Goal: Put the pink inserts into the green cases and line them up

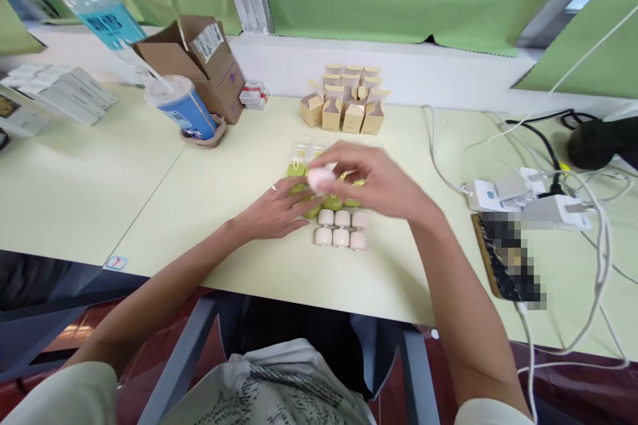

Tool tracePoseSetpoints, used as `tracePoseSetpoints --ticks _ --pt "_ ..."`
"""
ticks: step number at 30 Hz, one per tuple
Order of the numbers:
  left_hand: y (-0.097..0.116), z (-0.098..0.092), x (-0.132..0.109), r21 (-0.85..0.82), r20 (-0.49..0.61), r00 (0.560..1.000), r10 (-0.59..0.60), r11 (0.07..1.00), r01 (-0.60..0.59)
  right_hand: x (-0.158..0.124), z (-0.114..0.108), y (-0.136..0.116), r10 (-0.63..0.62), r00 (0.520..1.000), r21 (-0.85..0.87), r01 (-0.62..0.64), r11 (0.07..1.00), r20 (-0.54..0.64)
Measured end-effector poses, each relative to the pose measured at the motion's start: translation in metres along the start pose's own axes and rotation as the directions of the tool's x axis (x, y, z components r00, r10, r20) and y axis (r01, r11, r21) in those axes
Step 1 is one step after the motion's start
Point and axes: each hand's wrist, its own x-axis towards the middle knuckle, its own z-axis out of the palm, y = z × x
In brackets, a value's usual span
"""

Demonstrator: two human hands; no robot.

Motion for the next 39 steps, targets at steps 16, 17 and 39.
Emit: tracePoseSetpoints --ticks 16,17,39 --pt "-0.005 0.016 0.048 -0.997 -0.007 0.848 -0.53 0.068 0.034 -0.048 0.044 0.105 0.212 0.816 0.552 0.151 0.82 -0.538" --pt "0.0 0.019 0.046 -0.999 0.032 0.853 -0.522 -0.043 0.011 -0.049 0.045 0.104 0.197 0.819 0.541 0.157 0.826 -0.539" --pt "0.031 0.033 0.033 -0.998 0.038 0.768 -0.639 0.008 0.057 -0.052 0.074 0.103 0.027 0.826 0.304 0.177 0.936 -0.563"
